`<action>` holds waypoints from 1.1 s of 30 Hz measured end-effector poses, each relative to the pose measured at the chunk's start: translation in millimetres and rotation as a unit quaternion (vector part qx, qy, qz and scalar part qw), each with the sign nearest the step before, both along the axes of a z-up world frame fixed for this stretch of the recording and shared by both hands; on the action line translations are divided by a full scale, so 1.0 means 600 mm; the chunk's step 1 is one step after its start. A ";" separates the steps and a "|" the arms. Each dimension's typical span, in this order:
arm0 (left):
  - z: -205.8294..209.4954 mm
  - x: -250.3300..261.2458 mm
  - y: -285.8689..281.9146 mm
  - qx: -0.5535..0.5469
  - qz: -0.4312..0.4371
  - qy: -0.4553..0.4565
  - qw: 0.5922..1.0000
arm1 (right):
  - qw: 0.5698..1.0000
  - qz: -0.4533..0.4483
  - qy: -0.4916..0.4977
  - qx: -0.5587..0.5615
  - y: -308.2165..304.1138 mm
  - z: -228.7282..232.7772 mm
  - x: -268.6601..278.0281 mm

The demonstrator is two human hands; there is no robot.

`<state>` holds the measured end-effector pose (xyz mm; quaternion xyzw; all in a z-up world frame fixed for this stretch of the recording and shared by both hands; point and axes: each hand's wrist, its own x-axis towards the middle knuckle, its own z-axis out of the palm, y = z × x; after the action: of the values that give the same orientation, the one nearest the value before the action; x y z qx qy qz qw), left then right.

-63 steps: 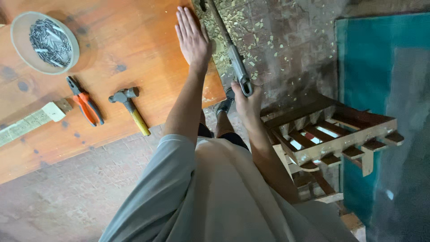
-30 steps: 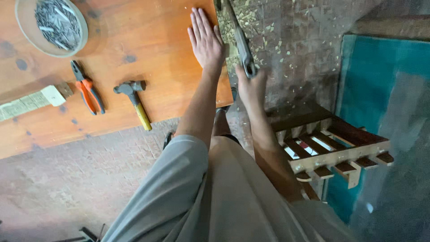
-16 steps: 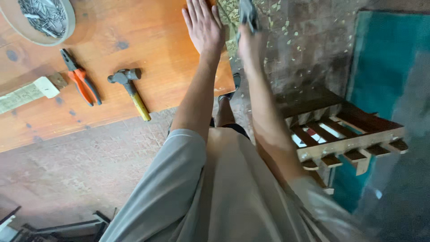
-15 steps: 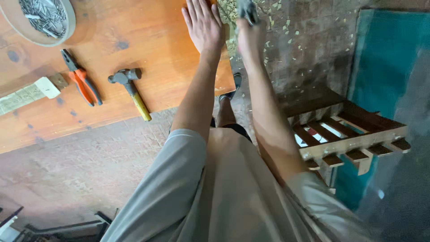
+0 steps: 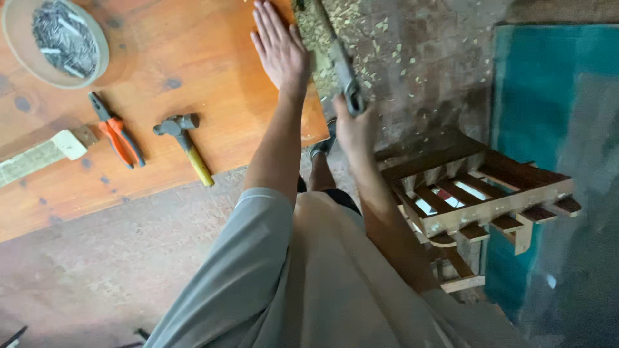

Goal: The person saws through a piece of wood using a hacksaw and then uses a hammer to nail small wooden blocks onto a longer wooden beam.

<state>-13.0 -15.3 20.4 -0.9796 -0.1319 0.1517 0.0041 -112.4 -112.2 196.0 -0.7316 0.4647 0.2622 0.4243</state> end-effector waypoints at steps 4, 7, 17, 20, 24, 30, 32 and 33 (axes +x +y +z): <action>-0.026 0.004 -0.001 -0.068 -0.007 -0.055 0.996 | 0.994 -0.023 -0.108 0.004 -0.010 -0.137 0.073; -0.017 -0.003 0.004 -0.042 0.021 -0.023 0.999 | 0.989 0.024 -0.147 -0.015 -0.008 -0.217 0.115; -0.015 -0.009 0.003 0.019 0.020 -0.037 0.999 | 0.996 0.017 -0.076 -0.042 0.003 -0.034 0.045; -0.008 0.007 -0.008 -0.007 0.015 -0.044 0.999 | 0.995 0.022 -0.089 -0.030 -0.027 0.014 0.013; -0.003 0.002 0.002 0.039 -0.008 -0.006 0.999 | 0.995 0.007 -0.100 0.001 -0.033 -0.039 0.040; -0.017 0.004 -0.007 0.051 0.012 -0.027 0.998 | 0.987 0.003 -0.161 -0.021 -0.006 -0.262 0.150; -0.030 0.005 -0.003 0.039 0.017 -0.041 0.998 | 0.987 -0.002 -0.159 -0.019 -0.004 -0.269 0.143; -0.034 0.001 -0.006 0.024 0.022 -0.052 0.998 | 0.988 -0.006 -0.154 -0.019 -0.006 -0.269 0.135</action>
<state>-12.5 -18.7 -0.2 -0.9825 -0.1575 0.0977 0.0175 -31.3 -116.0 34.6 -0.7686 0.4030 0.1348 0.4782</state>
